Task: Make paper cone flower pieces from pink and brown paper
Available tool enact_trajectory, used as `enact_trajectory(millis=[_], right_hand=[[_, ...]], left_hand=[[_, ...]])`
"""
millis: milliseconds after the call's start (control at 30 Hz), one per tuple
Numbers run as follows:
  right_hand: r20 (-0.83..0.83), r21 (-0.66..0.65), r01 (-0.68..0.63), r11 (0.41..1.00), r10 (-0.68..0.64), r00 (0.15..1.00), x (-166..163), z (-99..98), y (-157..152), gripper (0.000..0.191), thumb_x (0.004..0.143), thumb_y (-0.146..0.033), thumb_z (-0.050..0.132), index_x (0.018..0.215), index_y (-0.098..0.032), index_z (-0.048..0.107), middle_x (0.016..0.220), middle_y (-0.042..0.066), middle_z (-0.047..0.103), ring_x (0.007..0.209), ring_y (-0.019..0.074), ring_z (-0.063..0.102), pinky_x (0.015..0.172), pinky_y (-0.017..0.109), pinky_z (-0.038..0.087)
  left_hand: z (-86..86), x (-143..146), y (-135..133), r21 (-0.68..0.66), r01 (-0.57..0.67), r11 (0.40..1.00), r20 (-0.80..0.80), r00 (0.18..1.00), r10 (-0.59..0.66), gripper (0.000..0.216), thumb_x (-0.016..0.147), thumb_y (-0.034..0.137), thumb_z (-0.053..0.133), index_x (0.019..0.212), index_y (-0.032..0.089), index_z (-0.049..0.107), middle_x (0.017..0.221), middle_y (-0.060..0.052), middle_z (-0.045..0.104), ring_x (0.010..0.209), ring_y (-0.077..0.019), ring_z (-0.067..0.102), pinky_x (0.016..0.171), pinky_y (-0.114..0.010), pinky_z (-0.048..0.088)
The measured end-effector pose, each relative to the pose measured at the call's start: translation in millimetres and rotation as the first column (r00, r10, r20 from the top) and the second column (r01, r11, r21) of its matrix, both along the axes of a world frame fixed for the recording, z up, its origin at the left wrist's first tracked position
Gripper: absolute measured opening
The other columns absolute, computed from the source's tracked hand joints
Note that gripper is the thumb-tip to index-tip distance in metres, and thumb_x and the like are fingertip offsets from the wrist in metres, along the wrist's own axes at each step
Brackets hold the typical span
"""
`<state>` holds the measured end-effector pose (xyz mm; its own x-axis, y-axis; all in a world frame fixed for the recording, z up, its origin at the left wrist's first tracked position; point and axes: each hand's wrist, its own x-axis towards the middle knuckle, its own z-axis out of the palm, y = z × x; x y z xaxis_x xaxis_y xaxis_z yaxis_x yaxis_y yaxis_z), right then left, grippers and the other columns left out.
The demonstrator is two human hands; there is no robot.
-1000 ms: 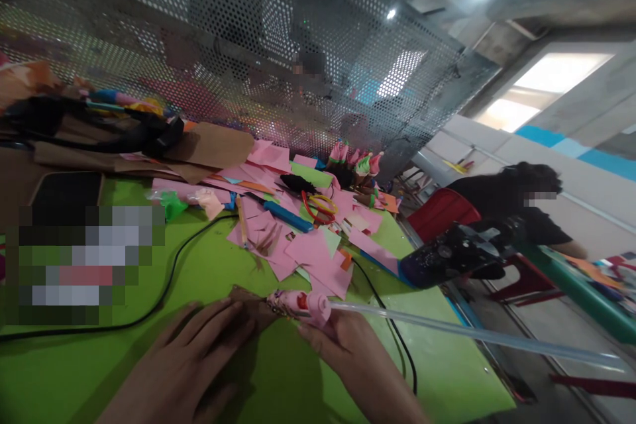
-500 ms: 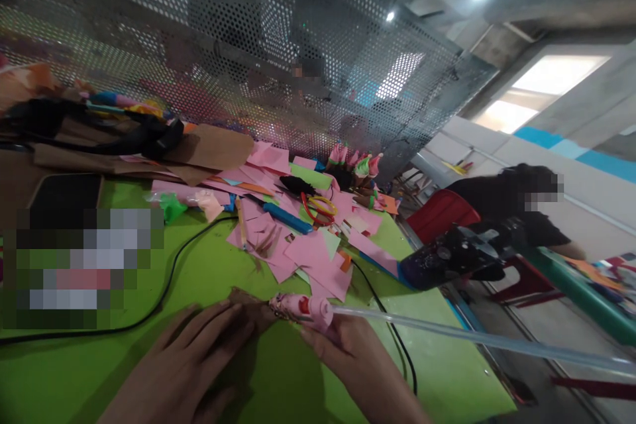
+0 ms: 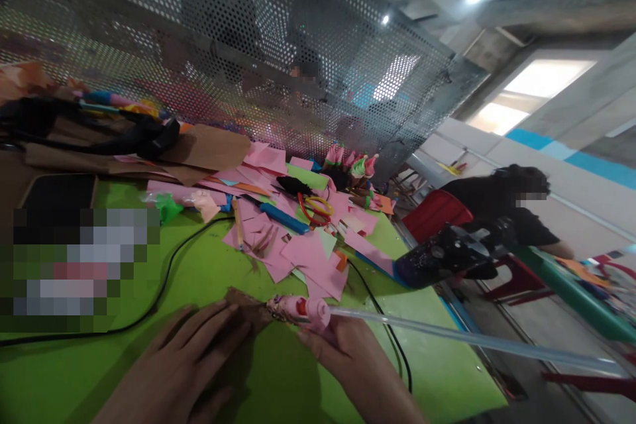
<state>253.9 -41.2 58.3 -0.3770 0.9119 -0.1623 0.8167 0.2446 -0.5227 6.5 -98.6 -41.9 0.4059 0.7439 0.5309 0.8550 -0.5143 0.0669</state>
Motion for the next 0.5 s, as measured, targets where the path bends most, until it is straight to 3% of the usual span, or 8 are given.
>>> enact_trajectory(millis=[100, 300, 500], right_hand=[[0.045, 0.016, 0.016, 1.0, -0.016, 0.999, 0, -2.4, 1, 0.04, 0.092, -0.052, 0.051, 0.08, -0.017, 0.066, 0.068, 0.001, 0.061, 0.062, 0.0172, 0.053, 0.058, 0.025, 0.039], [-0.014, -0.022, -0.024, 0.999, 0.023, 1.0, -8, 0.5, 3, 0.038, 0.091, -0.051, 0.052, 0.092, -0.017, 0.07, 0.07, 0.001, 0.063, 0.067, 0.0191, 0.057, 0.066, 0.026, 0.044], [-0.043, -0.026, 0.032, 0.999, -0.033, 0.999, 4, 1.1, -1, 0.037, 0.09, -0.049, 0.055, 0.095, -0.016, 0.071, 0.079, 0.004, 0.067, 0.074, 0.0212, 0.059, 0.07, 0.028, 0.048]], left_hand=[[1.3, 0, 0, -0.005, 0.002, 1.0, 0.016, 1.0, -0.002, 0.052, 0.085, 0.046, 0.057, 0.133, 0.026, 0.054, 0.128, -0.004, 0.066, 0.114, -0.0234, 0.058, 0.096, -0.037, 0.039], [3.6, 0, 1, 0.011, -0.002, 1.0, -0.006, 1.0, 0.002, 0.055, 0.082, 0.044, 0.06, 0.134, 0.026, 0.053, 0.128, -0.003, 0.067, 0.114, -0.0221, 0.059, 0.096, -0.036, 0.038], [-6.5, -2, 2, 0.036, 0.005, 0.999, -0.045, 0.999, -0.004, 0.055, 0.081, 0.052, 0.062, 0.13, 0.028, 0.058, 0.128, -0.003, 0.066, 0.111, -0.0223, 0.062, 0.092, -0.036, 0.041]])
